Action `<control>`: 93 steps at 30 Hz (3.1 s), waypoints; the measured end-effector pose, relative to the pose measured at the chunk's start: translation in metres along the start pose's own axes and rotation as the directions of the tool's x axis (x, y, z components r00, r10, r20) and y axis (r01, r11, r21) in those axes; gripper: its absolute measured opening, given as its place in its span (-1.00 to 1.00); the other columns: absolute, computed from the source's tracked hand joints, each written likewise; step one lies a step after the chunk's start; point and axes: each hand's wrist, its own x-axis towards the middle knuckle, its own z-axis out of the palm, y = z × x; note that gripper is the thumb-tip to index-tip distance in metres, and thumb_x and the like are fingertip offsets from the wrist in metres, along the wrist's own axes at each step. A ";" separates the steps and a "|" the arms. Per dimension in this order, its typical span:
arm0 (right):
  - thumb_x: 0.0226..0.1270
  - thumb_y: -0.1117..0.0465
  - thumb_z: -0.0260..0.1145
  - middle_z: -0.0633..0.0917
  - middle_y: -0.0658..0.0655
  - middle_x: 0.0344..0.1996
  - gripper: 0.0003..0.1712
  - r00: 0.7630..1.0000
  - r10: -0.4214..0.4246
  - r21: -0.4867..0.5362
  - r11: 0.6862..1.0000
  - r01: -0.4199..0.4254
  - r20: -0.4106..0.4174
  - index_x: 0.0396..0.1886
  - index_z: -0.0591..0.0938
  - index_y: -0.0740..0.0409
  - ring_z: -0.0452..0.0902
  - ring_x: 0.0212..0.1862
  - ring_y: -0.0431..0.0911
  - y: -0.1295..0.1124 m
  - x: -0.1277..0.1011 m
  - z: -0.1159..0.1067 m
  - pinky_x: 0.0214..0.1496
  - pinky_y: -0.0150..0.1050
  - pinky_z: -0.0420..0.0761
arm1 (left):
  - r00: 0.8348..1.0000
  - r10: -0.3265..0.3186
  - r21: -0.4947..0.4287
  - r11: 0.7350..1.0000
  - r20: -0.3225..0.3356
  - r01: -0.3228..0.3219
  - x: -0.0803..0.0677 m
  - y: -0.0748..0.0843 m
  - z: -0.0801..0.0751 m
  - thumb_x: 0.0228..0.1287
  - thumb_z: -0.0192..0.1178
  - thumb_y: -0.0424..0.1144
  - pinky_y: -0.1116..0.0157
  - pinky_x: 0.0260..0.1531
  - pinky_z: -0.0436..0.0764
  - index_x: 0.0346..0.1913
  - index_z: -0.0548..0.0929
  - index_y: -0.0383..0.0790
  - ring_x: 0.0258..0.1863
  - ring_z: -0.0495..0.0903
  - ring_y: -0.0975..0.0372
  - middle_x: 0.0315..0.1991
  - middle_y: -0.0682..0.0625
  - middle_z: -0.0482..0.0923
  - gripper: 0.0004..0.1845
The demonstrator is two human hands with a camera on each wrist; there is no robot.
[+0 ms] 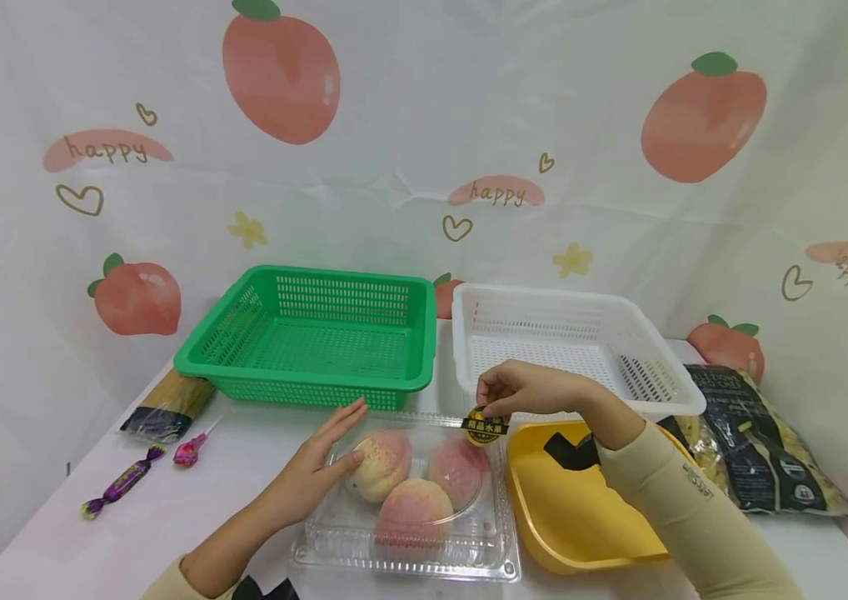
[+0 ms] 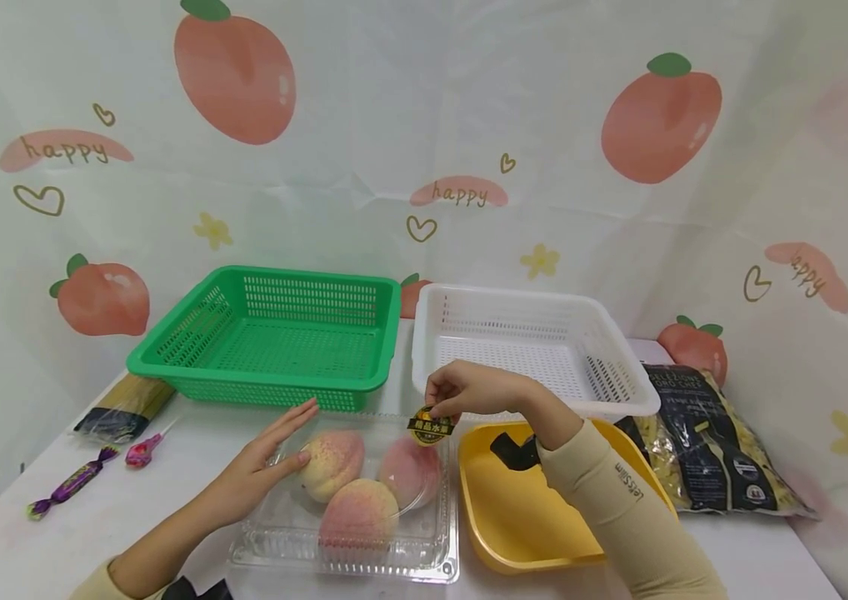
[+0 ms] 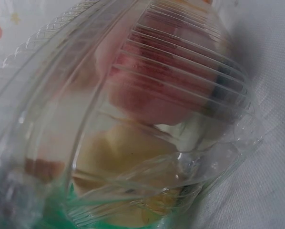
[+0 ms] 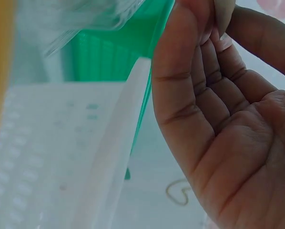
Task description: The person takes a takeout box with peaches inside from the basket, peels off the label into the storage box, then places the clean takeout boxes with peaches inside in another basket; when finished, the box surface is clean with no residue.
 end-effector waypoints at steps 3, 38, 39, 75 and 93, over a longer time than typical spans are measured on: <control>0.32 0.25 0.21 0.60 0.01 -0.49 -0.86 1.000 0.008 0.011 1.000 -0.008 -0.019 -0.34 0.53 0.26 0.49 -0.41 -0.17 0.008 -0.011 -0.001 -0.26 -0.21 0.63 | 1.000 0.001 0.004 1.000 -0.002 -0.001 0.000 0.000 0.000 0.36 0.05 -0.20 -0.35 0.22 0.00 0.40 0.14 -0.36 0.45 -0.18 -0.17 0.47 -0.16 -0.03 -0.37; 0.35 0.28 0.15 0.73 0.22 -0.25 -0.70 0.962 0.114 0.099 0.991 -0.092 -0.249 -0.08 0.63 0.43 0.48 -0.44 -0.34 0.060 -0.113 0.012 -0.41 -0.40 0.55 | 1.000 -0.013 -0.003 1.000 0.014 0.013 0.001 0.002 0.000 0.38 0.04 -0.18 -0.35 0.24 -0.04 0.41 0.11 -0.35 0.45 -0.19 -0.17 0.48 -0.15 -0.06 -0.36; 0.34 0.28 0.16 0.73 0.22 -0.24 -0.70 0.962 0.121 0.097 0.990 -0.100 -0.245 -0.07 0.63 0.42 0.48 -0.44 -0.34 0.061 -0.113 0.012 -0.41 -0.40 0.55 | 1.000 -0.012 -0.002 1.000 0.014 0.012 0.001 0.002 0.000 0.38 0.04 -0.18 -0.35 0.24 -0.03 0.41 0.11 -0.35 0.45 -0.19 -0.17 0.48 -0.15 -0.06 -0.36; 0.28 0.32 0.21 0.68 0.17 -0.35 -0.79 0.960 0.236 0.187 0.960 -0.207 -0.148 -0.26 0.63 0.43 0.53 -0.42 -0.27 0.096 -0.112 0.023 -0.32 -0.36 0.65 | 1.000 -0.005 0.005 1.000 0.010 0.005 0.001 0.000 0.000 0.38 0.03 -0.16 -0.34 0.23 0.00 0.41 0.12 -0.33 0.45 -0.18 -0.16 0.48 -0.13 -0.06 -0.36; 0.21 0.32 0.27 0.66 0.08 -0.53 -0.85 0.948 0.242 0.074 0.970 -0.231 -0.208 -0.38 0.63 0.39 0.50 -0.52 -0.28 0.102 -0.110 0.026 -0.47 -0.39 0.61 | 1.000 -0.006 0.004 1.000 0.004 0.006 0.000 0.000 0.000 0.37 0.04 -0.19 -0.33 0.24 -0.02 0.41 0.12 -0.35 0.45 -0.18 -0.17 0.48 -0.15 -0.05 -0.36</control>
